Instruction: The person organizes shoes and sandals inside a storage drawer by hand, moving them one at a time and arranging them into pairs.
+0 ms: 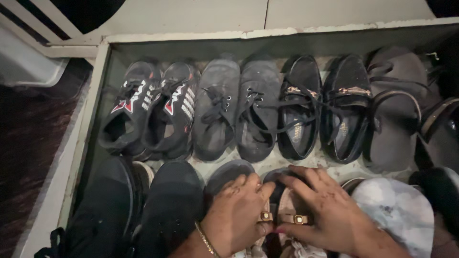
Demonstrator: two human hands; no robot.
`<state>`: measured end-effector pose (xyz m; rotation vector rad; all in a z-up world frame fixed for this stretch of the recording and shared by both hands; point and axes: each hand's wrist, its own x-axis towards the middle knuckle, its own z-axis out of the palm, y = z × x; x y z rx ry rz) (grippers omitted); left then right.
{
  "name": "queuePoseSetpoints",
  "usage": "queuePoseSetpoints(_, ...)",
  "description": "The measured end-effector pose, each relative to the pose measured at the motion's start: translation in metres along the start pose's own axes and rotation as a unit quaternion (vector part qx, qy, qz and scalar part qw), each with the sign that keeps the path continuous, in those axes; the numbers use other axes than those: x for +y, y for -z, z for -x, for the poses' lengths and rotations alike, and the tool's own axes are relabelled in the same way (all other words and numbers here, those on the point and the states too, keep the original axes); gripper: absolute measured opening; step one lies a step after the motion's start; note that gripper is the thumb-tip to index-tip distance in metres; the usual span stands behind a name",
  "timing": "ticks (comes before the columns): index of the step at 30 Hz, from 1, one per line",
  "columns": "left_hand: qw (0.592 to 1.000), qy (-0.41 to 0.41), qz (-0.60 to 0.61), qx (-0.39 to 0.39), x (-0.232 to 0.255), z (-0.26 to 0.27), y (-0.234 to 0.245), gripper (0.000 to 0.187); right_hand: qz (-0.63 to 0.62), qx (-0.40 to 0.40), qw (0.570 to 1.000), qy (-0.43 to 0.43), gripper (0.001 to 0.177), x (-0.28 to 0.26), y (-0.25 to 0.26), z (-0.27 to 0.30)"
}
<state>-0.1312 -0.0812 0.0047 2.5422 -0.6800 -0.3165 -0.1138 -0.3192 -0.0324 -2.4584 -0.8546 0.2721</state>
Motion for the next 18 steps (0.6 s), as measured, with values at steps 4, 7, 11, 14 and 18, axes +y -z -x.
queuePoseSetpoints(4,0.999,0.017,0.0,-0.029,-0.001,0.002,-0.002,0.069,0.017,0.014,1.0,0.003,0.09,-0.003,-0.005,-0.001)
queuePoseSetpoints(7,0.998,-0.036,-0.028,0.034,0.004,0.006,-0.009,0.087,0.021,0.011,1.0,0.011,0.093,-0.004,0.0,0.0)
queuePoseSetpoints(11,0.973,-0.153,-0.131,0.115,0.016,0.022,0.005,0.074,0.025,0.09,0.991,0.09,0.085,-0.011,0.021,-0.001)
queuePoseSetpoints(14,0.967,-0.166,-0.106,0.159,0.013,0.025,0.04,0.066,0.049,0.129,0.989,0.046,0.075,-0.012,0.036,-0.015)
queuePoseSetpoints(18,0.976,-0.081,-0.162,0.118,-0.003,-0.02,0.067,0.076,0.088,0.175,0.978,-0.066,0.063,0.002,0.05,-0.041)
